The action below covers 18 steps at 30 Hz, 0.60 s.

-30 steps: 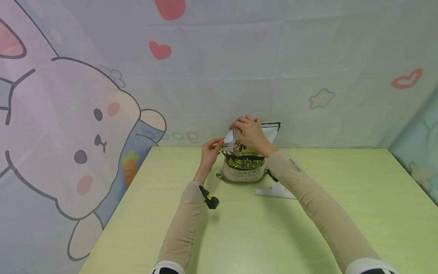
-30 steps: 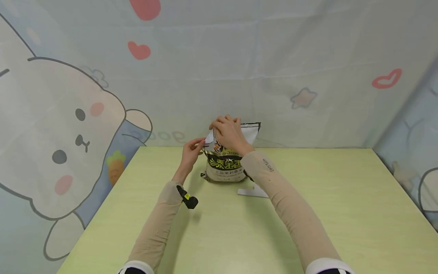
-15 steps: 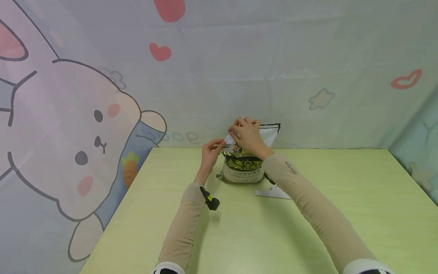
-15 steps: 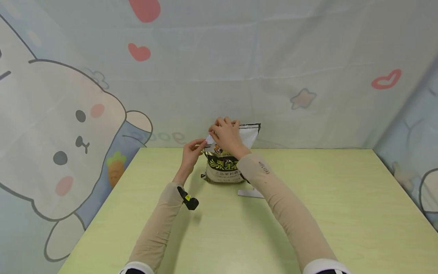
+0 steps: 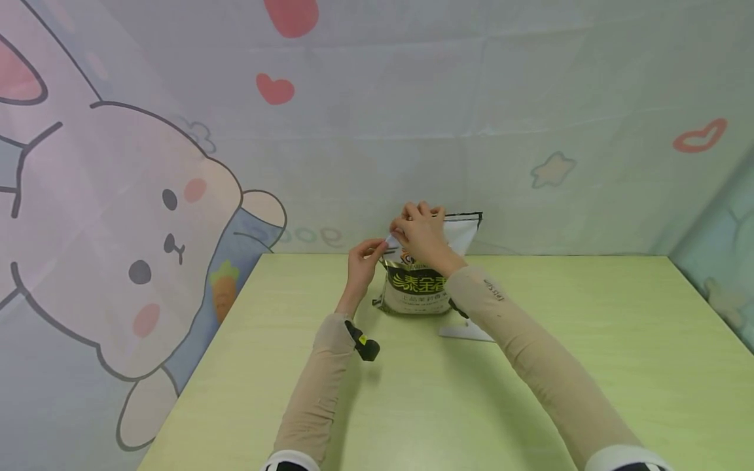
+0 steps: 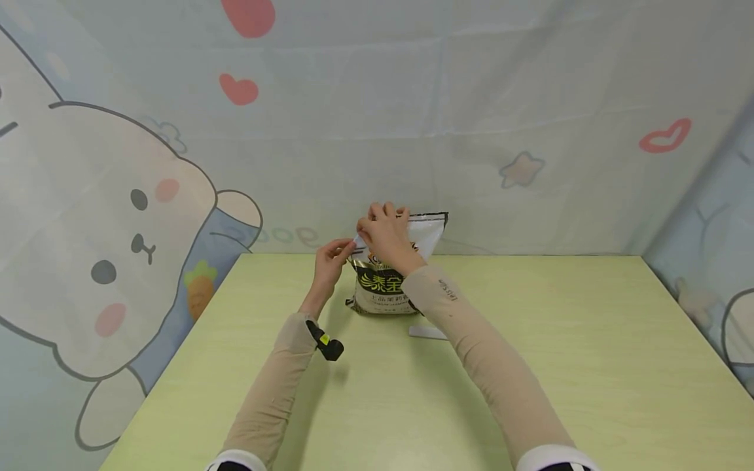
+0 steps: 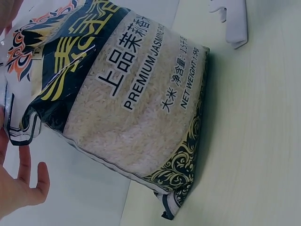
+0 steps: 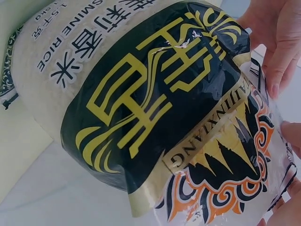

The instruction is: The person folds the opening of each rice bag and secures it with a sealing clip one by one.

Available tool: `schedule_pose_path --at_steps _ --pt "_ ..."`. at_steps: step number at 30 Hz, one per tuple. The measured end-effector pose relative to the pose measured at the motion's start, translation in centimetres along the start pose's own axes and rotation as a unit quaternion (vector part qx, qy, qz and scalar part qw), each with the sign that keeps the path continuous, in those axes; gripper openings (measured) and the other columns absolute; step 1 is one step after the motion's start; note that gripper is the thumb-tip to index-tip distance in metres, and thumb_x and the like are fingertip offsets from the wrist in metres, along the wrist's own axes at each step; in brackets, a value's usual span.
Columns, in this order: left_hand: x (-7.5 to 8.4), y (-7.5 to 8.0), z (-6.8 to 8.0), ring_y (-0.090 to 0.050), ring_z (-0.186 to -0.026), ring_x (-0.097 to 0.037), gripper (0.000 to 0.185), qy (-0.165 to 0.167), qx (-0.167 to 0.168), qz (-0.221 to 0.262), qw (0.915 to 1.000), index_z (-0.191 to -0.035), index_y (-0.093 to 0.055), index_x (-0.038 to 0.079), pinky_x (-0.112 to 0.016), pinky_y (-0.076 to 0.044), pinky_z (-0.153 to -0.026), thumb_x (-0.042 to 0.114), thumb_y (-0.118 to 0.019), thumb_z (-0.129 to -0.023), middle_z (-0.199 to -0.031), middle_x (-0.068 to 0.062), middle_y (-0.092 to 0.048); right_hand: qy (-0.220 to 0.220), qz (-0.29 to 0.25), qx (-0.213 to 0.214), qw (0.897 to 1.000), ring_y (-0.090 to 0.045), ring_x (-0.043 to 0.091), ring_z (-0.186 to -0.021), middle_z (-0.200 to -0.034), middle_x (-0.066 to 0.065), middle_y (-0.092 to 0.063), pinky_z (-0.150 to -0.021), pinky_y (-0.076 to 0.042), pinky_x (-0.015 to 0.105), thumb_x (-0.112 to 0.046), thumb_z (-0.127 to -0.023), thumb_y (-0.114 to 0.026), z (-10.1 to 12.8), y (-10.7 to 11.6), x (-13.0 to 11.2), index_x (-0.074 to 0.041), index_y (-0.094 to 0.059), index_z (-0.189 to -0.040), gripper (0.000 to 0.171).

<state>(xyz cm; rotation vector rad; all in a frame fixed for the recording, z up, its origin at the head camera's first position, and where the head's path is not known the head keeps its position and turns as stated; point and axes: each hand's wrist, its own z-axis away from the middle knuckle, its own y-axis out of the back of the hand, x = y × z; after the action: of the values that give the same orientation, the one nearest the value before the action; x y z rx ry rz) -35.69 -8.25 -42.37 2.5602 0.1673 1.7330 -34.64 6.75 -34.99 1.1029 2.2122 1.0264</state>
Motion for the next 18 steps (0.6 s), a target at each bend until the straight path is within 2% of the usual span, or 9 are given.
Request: schedule_pose_path --at_steps 5,10,14,18 --pt "0.0 0.2 0.0 -0.049 -0.076 -0.005 0.025 -0.010 -0.013 0.007 0.9998 -0.098 -0.065 -0.003 -0.028 -0.040 -0.071 0.018 -0.059 -0.086 -0.100 -0.021 -0.062 -0.004 0.005 -0.007 1.000 -0.031 0.024 -0.084 -0.087 0.006 -0.045 -0.078 -0.021 0.048 -0.023 -0.088 -0.056 -0.1 -0.2 0.0 -0.018 -0.065 -0.084 0.011" --pt "1.6 0.4 0.6 -0.048 -0.076 -0.006 0.022 -0.011 -0.018 -0.011 0.9997 -0.097 -0.064 -0.005 -0.025 -0.037 -0.072 0.013 -0.058 -0.086 -0.095 -0.019 -0.063 -0.008 0.008 -0.009 1.000 -0.031 0.025 -0.085 -0.088 0.007 -0.045 -0.079 -0.020 0.048 -0.024 -0.088 -0.056 -0.1 -0.2 0.1 -0.017 -0.064 -0.084 0.011" --pt "1.7 0.5 0.7 -0.049 -0.076 -0.006 0.022 -0.014 -0.022 -0.019 0.9995 -0.097 -0.065 -0.003 -0.025 -0.037 -0.072 0.014 -0.058 -0.086 -0.092 -0.017 -0.063 -0.002 0.014 -0.001 1.000 -0.034 0.026 -0.087 -0.089 0.007 -0.047 -0.080 -0.022 0.049 -0.025 -0.087 -0.057 0.0 -0.2 0.3 -0.018 -0.065 -0.084 0.011" --pt "1.8 0.7 0.9 -0.050 -0.075 -0.008 0.020 -0.036 -0.027 -0.018 0.9988 -0.096 -0.065 -0.006 -0.025 -0.038 -0.073 0.011 -0.058 -0.086 -0.095 -0.024 -0.062 0.011 0.019 0.012 1.000 -0.036 0.026 -0.087 -0.089 0.006 -0.049 -0.082 -0.024 0.051 -0.027 -0.087 -0.057 0.1 -0.1 0.5 -0.019 -0.065 -0.084 0.012"
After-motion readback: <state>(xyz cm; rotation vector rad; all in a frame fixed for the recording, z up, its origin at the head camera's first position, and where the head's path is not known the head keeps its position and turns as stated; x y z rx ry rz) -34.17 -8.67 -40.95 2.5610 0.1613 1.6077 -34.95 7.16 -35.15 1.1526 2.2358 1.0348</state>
